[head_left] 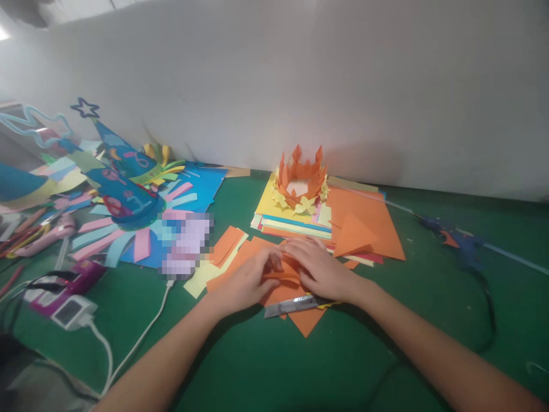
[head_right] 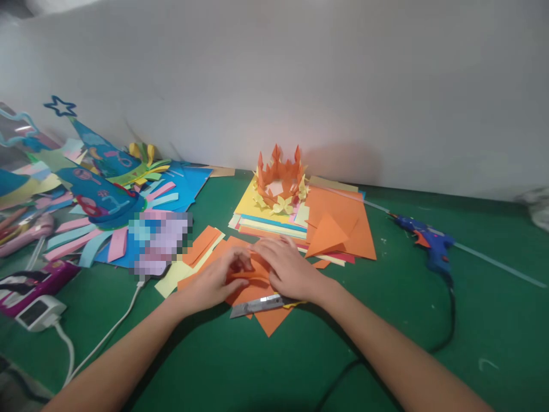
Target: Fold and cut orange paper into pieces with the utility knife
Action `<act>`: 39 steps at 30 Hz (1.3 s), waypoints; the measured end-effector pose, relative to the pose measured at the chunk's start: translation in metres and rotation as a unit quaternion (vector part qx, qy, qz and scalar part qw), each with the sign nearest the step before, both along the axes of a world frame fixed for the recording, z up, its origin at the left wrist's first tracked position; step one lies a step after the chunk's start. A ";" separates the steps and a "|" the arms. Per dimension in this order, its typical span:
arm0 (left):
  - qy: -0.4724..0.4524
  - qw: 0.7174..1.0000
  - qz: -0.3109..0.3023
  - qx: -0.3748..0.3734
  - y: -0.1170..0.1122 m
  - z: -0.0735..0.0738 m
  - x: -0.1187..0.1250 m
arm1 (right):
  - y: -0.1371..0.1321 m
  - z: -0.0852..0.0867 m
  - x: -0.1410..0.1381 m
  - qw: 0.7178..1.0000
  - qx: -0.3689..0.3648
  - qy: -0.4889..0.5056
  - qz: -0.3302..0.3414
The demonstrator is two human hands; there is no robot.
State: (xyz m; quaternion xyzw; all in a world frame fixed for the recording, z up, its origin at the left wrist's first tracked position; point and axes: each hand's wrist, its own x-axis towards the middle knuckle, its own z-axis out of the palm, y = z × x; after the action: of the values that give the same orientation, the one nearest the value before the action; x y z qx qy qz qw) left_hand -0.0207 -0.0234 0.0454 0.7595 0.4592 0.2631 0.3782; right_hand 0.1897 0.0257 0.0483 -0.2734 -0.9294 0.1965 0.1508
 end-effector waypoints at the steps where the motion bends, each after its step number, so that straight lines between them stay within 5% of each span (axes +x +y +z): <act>1: -0.002 1.000 0.023 0.005 0.002 0.001 -0.003 | 0.000 -0.001 0.001 1.000 0.007 0.007 -0.006; 5: 0.038 0.978 0.195 0.059 0.012 0.001 -0.024 | 0.001 -0.002 0.005 0.998 0.009 0.041 -0.056; 8: 0.121 0.955 0.247 0.112 0.020 -0.002 -0.043 | 0.004 0.001 0.008 0.995 -0.019 0.058 -0.084; 16: 0.261 0.900 0.252 0.243 0.023 -0.005 -0.045 | 0.029 0.021 0.039 0.963 0.075 0.044 -0.254; 23: 0.157 0.975 0.073 0.137 0.008 -0.003 -0.015 | 0.048 0.033 0.064 0.891 0.218 -0.083 -0.389; 25: 0.155 0.980 0.045 0.119 0.006 -0.004 -0.011 | 0.039 0.039 0.060 0.906 0.187 -0.095 -0.367; 28: 0.164 0.980 0.034 0.109 0.005 -0.005 -0.010 | 0.016 0.047 0.048 0.973 -0.006 -0.107 -0.203; 31: 0.157 0.981 0.035 0.106 0.006 -0.007 -0.010 | -0.007 0.049 0.031 0.979 -0.128 -0.149 -0.054; 39: 0.116 0.988 0.050 0.089 0.007 -0.007 -0.011 | -0.013 0.044 0.025 0.977 -0.134 -0.163 -0.015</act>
State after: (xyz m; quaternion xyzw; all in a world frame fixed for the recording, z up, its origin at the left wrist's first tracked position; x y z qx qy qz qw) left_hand -0.0320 -0.0165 0.0380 0.7917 0.5121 0.2316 0.2394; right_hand 0.2147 0.0125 0.0919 -0.3331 -0.9028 0.2693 -0.0381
